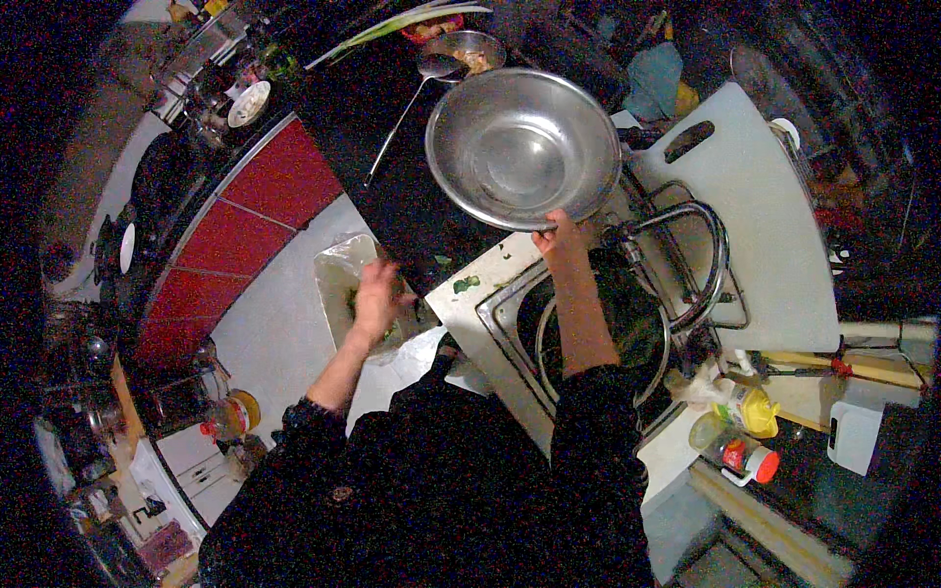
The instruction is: The person stands at a kitchen sink and washes leafy green vegetables. They pick up bunches of greens, rinse them under running water, and place them into a metal bowl. The person handles the vegetables by hand, ensuring they are clean before setting them aside.
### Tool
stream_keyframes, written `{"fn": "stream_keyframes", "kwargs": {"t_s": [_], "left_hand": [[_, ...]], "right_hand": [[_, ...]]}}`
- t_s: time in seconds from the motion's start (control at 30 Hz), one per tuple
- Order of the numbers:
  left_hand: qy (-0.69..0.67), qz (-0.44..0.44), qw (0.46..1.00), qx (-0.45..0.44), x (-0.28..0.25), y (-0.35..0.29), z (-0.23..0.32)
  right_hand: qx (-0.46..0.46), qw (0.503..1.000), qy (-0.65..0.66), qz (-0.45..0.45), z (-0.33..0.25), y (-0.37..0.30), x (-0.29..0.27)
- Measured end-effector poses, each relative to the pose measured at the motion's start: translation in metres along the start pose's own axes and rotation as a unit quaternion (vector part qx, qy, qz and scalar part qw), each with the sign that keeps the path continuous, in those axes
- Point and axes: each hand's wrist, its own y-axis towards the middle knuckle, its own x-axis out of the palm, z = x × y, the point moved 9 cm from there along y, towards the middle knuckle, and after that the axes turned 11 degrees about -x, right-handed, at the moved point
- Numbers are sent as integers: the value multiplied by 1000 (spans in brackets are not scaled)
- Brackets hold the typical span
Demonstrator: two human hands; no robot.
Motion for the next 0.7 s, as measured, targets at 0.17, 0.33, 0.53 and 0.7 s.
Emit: {"fn": "stream_keyframes", "kwargs": {"t_s": [0.17, 0.33, 0.53, 0.7], "left_hand": [[24, -77, 997, 9, 63, 24, 56], [-31, -69, 997, 29, 91, 31, 58], [-183, -20, 978, 98, 85, 37, 85], [-126, -88, 979, 131, 118, 45, 124]], "right_hand": [[27, 1000, 10, 12, 13, -5, 8], [68, 996, 40, 37, 49, 9, -7], [65, 997, 14, 50, 56, -2, -6], [121, 988, -81, -59, 33, -31, -6]]}}
